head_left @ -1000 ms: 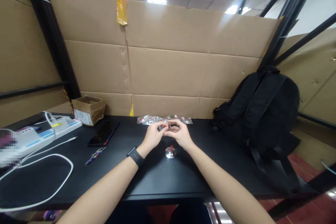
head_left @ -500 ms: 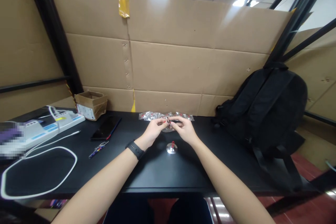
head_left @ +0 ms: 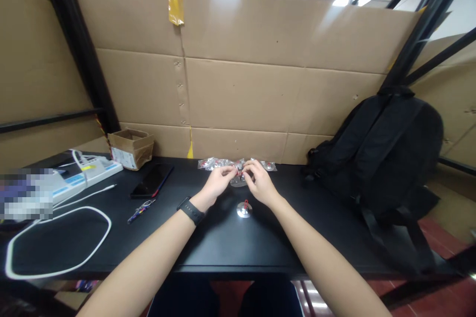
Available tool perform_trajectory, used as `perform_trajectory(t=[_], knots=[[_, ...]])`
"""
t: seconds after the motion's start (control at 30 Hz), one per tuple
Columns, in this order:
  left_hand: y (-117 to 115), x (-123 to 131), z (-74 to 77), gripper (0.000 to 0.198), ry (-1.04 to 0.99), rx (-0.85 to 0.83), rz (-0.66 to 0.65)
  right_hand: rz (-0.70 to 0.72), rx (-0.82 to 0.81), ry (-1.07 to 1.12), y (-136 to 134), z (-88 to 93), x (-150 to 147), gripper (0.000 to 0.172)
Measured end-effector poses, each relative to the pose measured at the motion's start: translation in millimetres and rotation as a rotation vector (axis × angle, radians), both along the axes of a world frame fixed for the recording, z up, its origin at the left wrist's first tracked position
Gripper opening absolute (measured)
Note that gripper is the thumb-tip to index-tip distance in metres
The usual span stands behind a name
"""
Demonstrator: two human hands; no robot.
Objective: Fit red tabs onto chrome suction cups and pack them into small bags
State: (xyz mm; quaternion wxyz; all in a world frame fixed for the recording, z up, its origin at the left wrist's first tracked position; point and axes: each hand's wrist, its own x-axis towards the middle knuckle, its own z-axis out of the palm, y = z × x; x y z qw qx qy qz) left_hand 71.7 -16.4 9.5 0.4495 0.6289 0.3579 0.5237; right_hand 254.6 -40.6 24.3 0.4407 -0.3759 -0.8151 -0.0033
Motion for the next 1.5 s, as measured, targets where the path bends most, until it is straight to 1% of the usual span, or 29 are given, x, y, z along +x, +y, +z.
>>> perform_trajectory(t=[0.07,0.1,0.13,0.2,0.33,0.43,0.53,0.6,0.63,0.7,0.73,0.77,0.8,0.83,0.93,1.0,1.07,1.13,1.23,1.3,1.4,1.43,1.5], knots=[[4,-3,-2.5,0.022,0.062,0.096,0.129,-0.033,0.058,-0.168,-3,3.4,2,0.014],[6,-4,-3.4,0.022,0.112,0.151,0.165,-0.043,0.081,-0.241,-5,5.0,2,0.016],[6,-5,-3.9,0.022,0.171,0.205,0.166,-0.047,0.098,-0.297,-7,6.3,2,0.017],[6,-6,-3.1,0.024,0.289,0.306,0.093,-0.047,0.115,-0.346,-9,7.9,1,0.018],[4,-11,2.8,0.021,0.468,0.460,-0.025,-0.036,0.100,-0.321,-11,8.7,1,0.017],[2,-14,4.6,0.017,0.565,0.467,-0.098,-0.017,0.073,-0.297,-13,9.0,3,0.015],[-1,-12,3.1,0.016,0.564,0.454,-0.110,0.025,0.022,-0.271,-14,10.6,6,0.013],[-4,-10,3.0,0.019,0.572,0.463,-0.067,0.059,-0.021,-0.215,-14,13.3,9,0.013],[-6,-10,3.8,0.023,0.581,0.467,-0.017,0.077,-0.041,-0.176,-13,15.3,12,0.012],[-9,-9,6.9,0.031,0.595,0.469,0.136,0.107,-0.087,-0.104,-10,20.1,23,0.011],[-11,-9,8.9,0.032,0.601,0.468,0.206,0.115,-0.119,-0.086,-8,22.5,30,0.010],[-12,-10,10.8,0.031,0.614,0.469,0.236,0.118,-0.158,-0.083,-6,24.5,39,0.010],[-14,-10,12.4,0.031,0.640,0.476,0.211,0.118,-0.203,-0.099,-3,26.0,47,0.010],[-17,-10,13.4,0.030,0.680,0.489,0.142,0.109,-0.246,-0.121,-1,26.7,56,0.010],[-25,-7,11.9,0.023,0.807,0.538,-0.143,0.074,-0.364,-0.221,4,24.4,76,0.010],[-31,-3,8.8,0.022,0.857,0.572,-0.228,0.029,-0.434,-0.282,7,21.0,83,0.011],[-35,3,6.3,0.011,0.896,0.601,-0.250,-0.015,-0.492,-0.323,8,17.8,85,0.011],[-37,6,5.4,0.013,0.933,0.618,-0.244,-0.049,-0.534,-0.344,10,15.4,85,0.010],[-39,8,6.2,0.015,0.959,0.635,-0.196,-0.077,-0.585,-0.346,12,13.3,88,0.012],[-39,7,6.8,0.015,0.949,0.635,-0.209,-0.054,-0.633,-0.344,13,12.4,91,0.018],[-41,7,7.2,0.016,0.939,0.617,-0.273,0.029,-0.730,-0.359,15,10.6,95,0.033],[-42,7,7.3,0.017,0.942,0.612,-0.278,0.053,-0.758,-0.360,16,9.9,95,0.034],[-42,7,8.0,0.019,0.940,0.611,-0.276,0.076,-0.798,-0.335,16,8.8,94,0.030]])
